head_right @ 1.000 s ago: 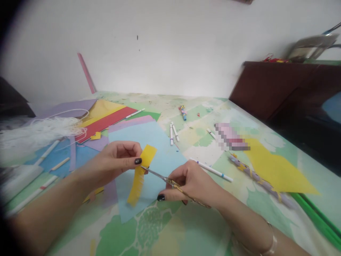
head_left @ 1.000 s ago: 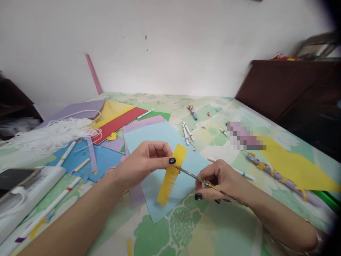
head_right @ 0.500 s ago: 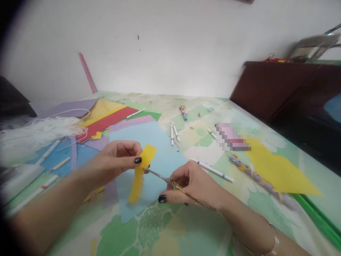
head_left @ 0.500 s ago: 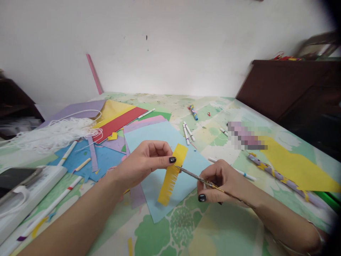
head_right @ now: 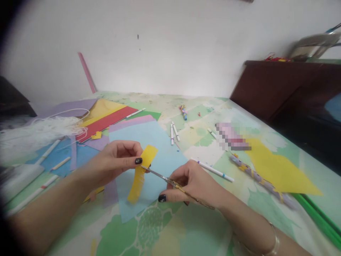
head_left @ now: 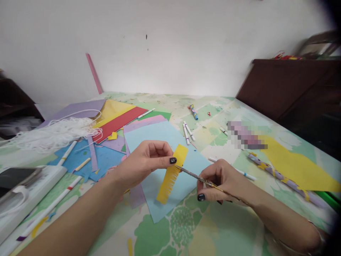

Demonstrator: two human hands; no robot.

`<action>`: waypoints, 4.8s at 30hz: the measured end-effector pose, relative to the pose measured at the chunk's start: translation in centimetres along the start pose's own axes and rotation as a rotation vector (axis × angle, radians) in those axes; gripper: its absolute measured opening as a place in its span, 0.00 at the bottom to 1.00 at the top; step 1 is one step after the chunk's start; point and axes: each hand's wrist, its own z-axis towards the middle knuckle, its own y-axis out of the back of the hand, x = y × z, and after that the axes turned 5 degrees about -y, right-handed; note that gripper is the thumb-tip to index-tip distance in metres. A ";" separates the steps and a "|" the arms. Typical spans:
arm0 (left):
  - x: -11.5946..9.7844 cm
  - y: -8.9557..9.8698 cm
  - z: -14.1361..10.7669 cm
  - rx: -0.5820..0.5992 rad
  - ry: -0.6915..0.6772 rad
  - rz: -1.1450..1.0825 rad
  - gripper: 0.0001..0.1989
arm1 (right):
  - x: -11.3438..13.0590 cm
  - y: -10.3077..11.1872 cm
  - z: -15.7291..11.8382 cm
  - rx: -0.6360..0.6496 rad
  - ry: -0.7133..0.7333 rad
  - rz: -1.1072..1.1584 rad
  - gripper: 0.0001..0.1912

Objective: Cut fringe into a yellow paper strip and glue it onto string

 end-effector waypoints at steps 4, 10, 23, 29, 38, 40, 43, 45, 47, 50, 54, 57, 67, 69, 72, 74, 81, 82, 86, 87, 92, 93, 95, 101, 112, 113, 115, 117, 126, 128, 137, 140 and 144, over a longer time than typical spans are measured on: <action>0.0 0.0 0.1 0.001 0.001 -0.003 0.07 | 0.0 0.0 0.0 -0.007 0.003 -0.010 0.11; 0.0 -0.1 0.0 -0.010 0.001 0.004 0.07 | -0.1 0.1 0.0 0.002 0.002 0.004 0.11; -0.2 -0.2 0.1 -0.035 0.008 0.010 0.07 | -0.2 0.1 0.0 -0.014 -0.007 -0.024 0.13; -0.1 -0.2 0.1 -0.037 0.015 0.005 0.07 | -0.2 0.1 0.1 -0.019 -0.027 -0.041 0.14; -0.2 -0.2 0.0 -0.044 0.019 -0.018 0.06 | -0.5 0.3 0.2 -0.030 -0.028 -0.062 0.15; -0.2 -0.2 0.0 -0.045 0.021 -0.023 0.06 | -0.6 0.3 0.2 -0.029 -0.025 -0.063 0.15; -0.2 -0.2 0.0 -0.044 0.021 -0.029 0.07 | -0.5 0.3 0.2 -0.024 -0.020 -0.053 0.15; -0.2 -0.2 0.1 -0.045 0.021 -0.030 0.07 | -0.4 0.2 0.2 -0.029 -0.029 -0.063 0.15; -0.2 -0.2 0.1 -0.044 0.022 -0.029 0.07 | -0.3 0.2 0.2 -0.033 -0.041 -0.069 0.16; -0.1 -0.2 0.1 -0.042 0.023 -0.025 0.07 | -0.3 0.2 0.2 -0.029 -0.042 -0.071 0.16; -0.1 -0.1 0.0 -0.032 0.019 -0.026 0.06 | -0.3 0.3 0.2 -0.034 -0.042 -0.085 0.16; -0.1 -0.1 0.0 -0.034 0.022 -0.027 0.07 | -0.3 0.2 0.2 -0.034 -0.036 -0.087 0.16; -0.1 0.0 0.0 -0.016 0.041 -0.064 0.07 | -0.6 0.5 -0.1 -0.047 -0.006 -0.108 0.16; -0.1 0.0 0.0 -0.005 0.041 -0.076 0.07 | -0.6 0.6 -0.1 -0.050 -0.009 -0.109 0.16; -0.2 -0.1 0.0 -0.015 0.045 -0.064 0.07 | -0.7 0.6 -0.1 -0.042 -0.012 -0.092 0.15; -0.2 -0.2 0.1 -0.025 0.047 -0.054 0.07 | -0.7 0.6 0.0 -0.036 -0.012 -0.085 0.14; -0.1 -0.3 0.2 -0.014 0.037 -0.053 0.07 | -0.5 0.5 0.1 -0.021 -0.019 -0.054 0.13; 0.0 -0.2 0.1 -0.013 0.033 -0.052 0.07 | -0.5 0.5 0.0 -0.022 -0.015 -0.053 0.12; 0.1 -0.2 0.1 -0.005 0.021 -0.049 0.07 | -0.4 0.4 0.0 -0.013 -0.005 -0.040 0.12; 0.1 -0.1 0.1 -0.007 0.022 -0.048 0.07 | -0.4 0.4 0.0 -0.010 -0.003 -0.032 0.12; 0.1 -0.2 0.2 -0.017 0.022 -0.038 0.07 | -0.2 0.3 0.1 -0.020 0.003 -0.018 0.11; 0.1 -0.2 0.2 -0.013 0.022 -0.035 0.07 | -0.2 0.2 0.0 -0.022 0.004 -0.018 0.11; 0.1 -0.2 0.1 -0.011 0.021 -0.031 0.06 | -0.1 0.2 0.0 -0.023 0.006 -0.020 0.11; 0.2 -0.2 0.0 -0.013 0.022 -0.033 0.06 | -0.1 0.3 0.1 -0.034 -0.011 -0.054 0.11; 0.3 -0.1 0.1 0.003 0.025 -0.041 0.06 | -0.1 0.4 0.1 -0.049 -0.034 -0.097 0.13; 0.3 -0.1 0.1 0.002 0.025 -0.038 0.06 | -0.1 0.4 0.1 -0.052 -0.032 -0.108 0.13; 0.3 -0.1 0.2 0.000 0.023 -0.034 0.06 | -0.1 0.4 0.1 -0.057 -0.034 -0.124 0.13; 0.3 -0.1 0.2 0.003 0.021 -0.034 0.06 | -0.2 0.5 0.1 -0.060 -0.039 -0.130 0.13; 0.1 -0.1 0.0 0.001 0.030 -0.028 0.06 | -0.1 0.4 0.1 -0.051 -0.031 -0.110 0.13; 0.1 -0.1 0.0 -0.001 0.029 -0.030 0.06 | -0.1 0.4 0.1 -0.042 -0.020 -0.096 0.12; 0.1 -0.1 0.1 0.010 0.015 -0.070 0.08 | -0.5 0.6 -0.2 -0.029 -0.016 -0.106 0.14; 0.1 -0.1 0.1 0.007 0.018 -0.068 0.08 | -0.5 0.7 -0.1 -0.027 -0.028 -0.095 0.14; 0.1 -0.2 0.0 0.004 0.023 -0.058 0.08 | -0.3 0.7 0.0 -0.026 -0.018 -0.087 0.13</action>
